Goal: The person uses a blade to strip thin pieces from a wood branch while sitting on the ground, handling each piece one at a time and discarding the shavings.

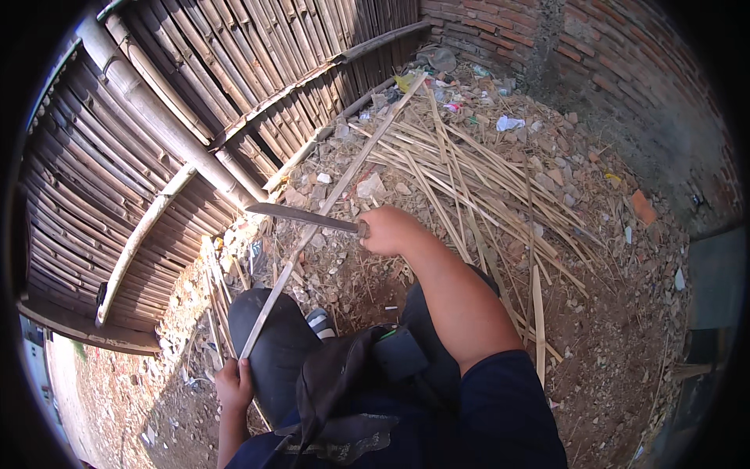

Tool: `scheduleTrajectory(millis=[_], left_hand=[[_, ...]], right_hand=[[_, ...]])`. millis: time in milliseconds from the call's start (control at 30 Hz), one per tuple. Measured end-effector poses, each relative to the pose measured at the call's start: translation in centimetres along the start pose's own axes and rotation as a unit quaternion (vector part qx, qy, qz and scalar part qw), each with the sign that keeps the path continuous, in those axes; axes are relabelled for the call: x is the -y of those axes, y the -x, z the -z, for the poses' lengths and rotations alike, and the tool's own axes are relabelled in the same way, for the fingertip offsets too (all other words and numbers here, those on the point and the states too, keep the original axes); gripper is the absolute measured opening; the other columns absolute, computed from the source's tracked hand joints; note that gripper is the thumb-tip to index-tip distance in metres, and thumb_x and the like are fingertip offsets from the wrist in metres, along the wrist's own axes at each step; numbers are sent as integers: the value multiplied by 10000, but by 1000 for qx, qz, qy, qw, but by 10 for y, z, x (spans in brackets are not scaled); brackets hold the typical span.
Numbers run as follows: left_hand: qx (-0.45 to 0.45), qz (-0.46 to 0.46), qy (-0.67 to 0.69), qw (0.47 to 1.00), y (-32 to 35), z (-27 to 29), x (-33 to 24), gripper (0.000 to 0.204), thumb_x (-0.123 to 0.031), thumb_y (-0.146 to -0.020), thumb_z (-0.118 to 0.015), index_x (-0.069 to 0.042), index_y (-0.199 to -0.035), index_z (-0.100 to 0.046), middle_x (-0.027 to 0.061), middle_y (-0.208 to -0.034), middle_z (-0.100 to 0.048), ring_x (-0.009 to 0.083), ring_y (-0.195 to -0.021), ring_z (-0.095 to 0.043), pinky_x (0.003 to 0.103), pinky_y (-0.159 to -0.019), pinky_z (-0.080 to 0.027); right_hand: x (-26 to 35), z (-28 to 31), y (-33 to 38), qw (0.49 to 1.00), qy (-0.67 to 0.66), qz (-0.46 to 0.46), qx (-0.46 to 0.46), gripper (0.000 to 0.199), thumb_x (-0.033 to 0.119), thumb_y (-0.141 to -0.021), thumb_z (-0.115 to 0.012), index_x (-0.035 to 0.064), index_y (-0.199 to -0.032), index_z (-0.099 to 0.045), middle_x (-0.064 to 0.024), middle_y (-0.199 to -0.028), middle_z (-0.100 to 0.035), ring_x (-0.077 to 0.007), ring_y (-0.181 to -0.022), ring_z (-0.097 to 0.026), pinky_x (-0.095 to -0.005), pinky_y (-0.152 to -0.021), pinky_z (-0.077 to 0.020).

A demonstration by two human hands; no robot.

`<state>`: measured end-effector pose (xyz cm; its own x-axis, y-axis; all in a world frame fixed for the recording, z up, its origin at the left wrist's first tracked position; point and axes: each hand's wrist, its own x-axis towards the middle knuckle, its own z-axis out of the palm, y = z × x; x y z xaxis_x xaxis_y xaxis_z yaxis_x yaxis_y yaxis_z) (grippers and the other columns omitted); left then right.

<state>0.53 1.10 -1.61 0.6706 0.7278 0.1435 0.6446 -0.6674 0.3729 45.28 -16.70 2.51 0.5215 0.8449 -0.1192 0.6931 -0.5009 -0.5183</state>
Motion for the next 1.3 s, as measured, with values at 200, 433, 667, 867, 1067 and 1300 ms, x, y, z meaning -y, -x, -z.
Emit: scheduleTrajectory(millis=[200,433,667,867,1067,1300], left_hand=[[9,16,-16,1000,0,10,-4,452,-338,-974,-625,-27,-676,-487,228,-589,-545,451,-571,-575,523,-545,-417],[12,1,16,1000,-5,-1,4,454,-324,-971,-627,-22,-669,-471,231,-595,-530,456,-584,-571,526,-552,-413],[-12,-14,3,1000,-8,1,-1,453,-314,-966,-629,-24,-661,-463,231,-582,-525,456,-557,-564,521,-531,-412],[-1,-3,-12,1000,-7,9,-11,455,-318,-970,-623,-21,-662,-472,232,-573,-534,452,-548,-570,514,-530,-423],[-3,-12,13,1000,-13,3,-7,454,-322,-974,-618,-18,-666,-479,230,-585,-540,453,-567,-574,515,-542,-419],[-14,-18,-3,1000,-13,3,-8,442,-323,-977,-612,-18,-682,-488,231,-610,-555,457,-579,-577,522,-546,-424]], right_hand=[[16,-3,11,999,31,13,9,337,284,-815,-741,127,-1111,-708,-154,-965,-714,-360,-967,-689,-481,-834,-542],[3,-9,1,998,23,50,44,334,317,-808,-758,139,-1088,-719,-162,-973,-714,-362,-958,-688,-470,-821,-545],[16,-3,7,998,29,14,49,289,303,-803,-733,127,-1031,-710,-140,-993,-714,-350,-990,-685,-479,-830,-547],[26,-7,12,995,73,54,46,290,276,-794,-743,115,-1032,-711,-153,-974,-712,-344,-976,-690,-480,-836,-552],[13,-10,1,997,13,57,55,286,255,-787,-747,101,-1028,-722,-167,-988,-719,-338,-980,-695,-474,-838,-552],[15,-3,7,997,39,28,56,309,281,-797,-747,114,-1055,-720,-175,-1013,-718,-369,-993,-685,-478,-840,-551]])
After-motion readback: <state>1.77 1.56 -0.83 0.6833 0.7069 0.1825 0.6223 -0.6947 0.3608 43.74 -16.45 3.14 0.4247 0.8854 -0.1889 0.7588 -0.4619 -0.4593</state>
